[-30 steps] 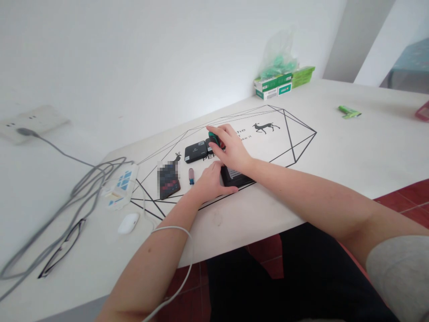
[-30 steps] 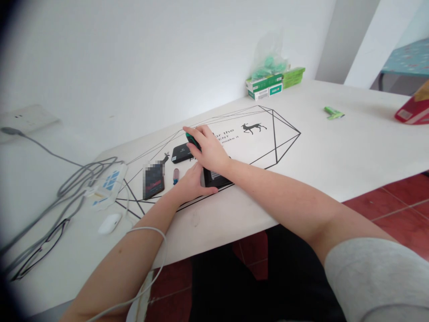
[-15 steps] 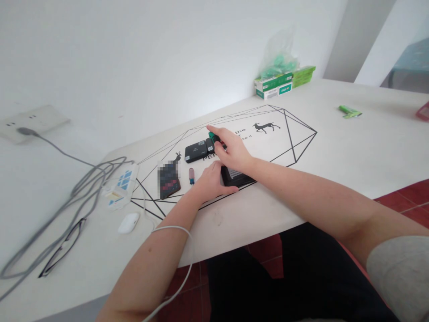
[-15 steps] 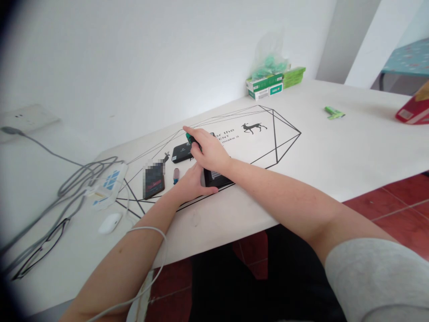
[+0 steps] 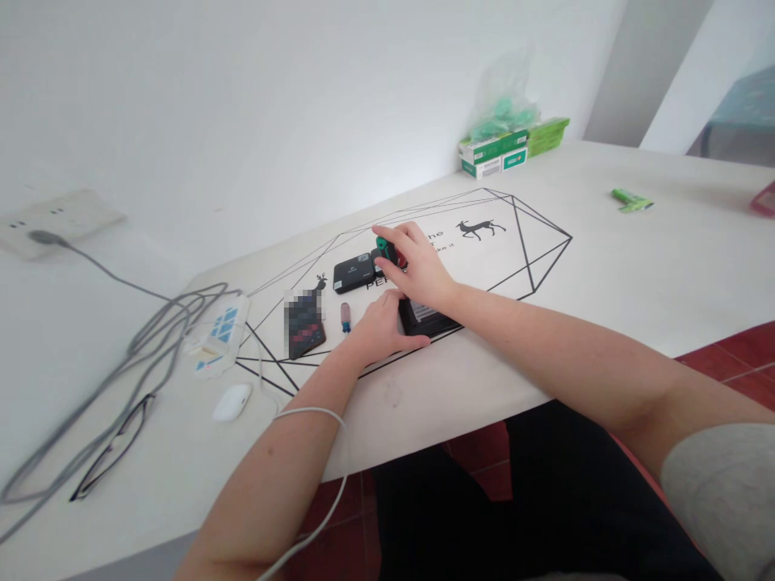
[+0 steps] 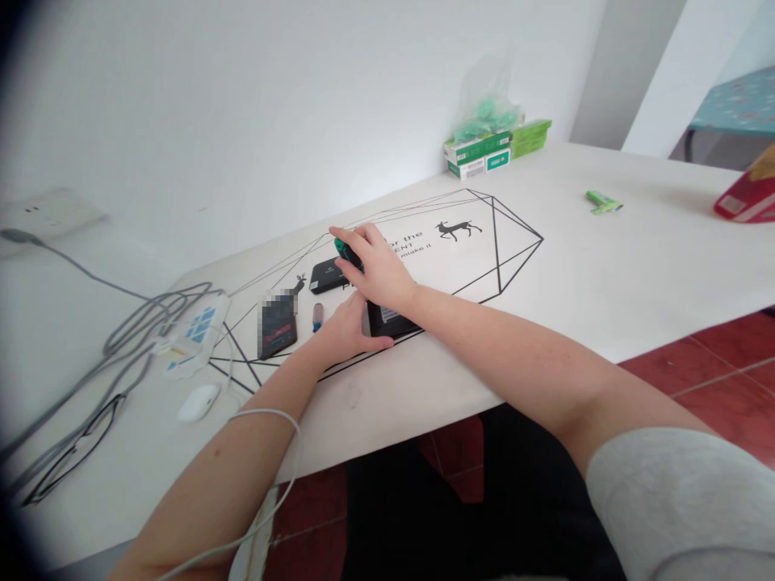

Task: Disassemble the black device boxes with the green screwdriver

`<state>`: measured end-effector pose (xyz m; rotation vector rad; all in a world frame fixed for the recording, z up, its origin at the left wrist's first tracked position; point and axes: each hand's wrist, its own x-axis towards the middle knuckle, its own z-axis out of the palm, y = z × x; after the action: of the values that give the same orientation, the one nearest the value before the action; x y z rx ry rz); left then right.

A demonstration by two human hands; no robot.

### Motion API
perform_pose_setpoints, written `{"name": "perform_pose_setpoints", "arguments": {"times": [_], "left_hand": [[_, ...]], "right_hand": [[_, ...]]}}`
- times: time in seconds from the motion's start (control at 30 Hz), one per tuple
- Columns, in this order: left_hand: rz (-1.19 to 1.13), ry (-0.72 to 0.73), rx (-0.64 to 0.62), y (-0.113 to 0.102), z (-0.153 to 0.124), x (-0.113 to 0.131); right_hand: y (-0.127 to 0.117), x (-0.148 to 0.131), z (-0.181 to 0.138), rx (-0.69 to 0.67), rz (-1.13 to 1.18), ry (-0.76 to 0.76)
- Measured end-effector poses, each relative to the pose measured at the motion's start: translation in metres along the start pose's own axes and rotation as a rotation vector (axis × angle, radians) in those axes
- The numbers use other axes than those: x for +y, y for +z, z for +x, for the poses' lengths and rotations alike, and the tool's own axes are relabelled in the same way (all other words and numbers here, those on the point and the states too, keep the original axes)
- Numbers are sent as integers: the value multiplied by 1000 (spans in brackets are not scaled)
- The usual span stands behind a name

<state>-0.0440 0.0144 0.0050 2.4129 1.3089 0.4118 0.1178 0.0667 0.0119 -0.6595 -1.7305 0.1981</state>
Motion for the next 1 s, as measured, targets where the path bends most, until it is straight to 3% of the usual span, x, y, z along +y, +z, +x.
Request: {"name": "perform_pose_setpoints", "arguments": {"times": [1.0], "left_hand": [[8, 45, 36, 5, 1, -8]], "right_hand": [[-4, 0, 2, 25, -25, 19]]}}
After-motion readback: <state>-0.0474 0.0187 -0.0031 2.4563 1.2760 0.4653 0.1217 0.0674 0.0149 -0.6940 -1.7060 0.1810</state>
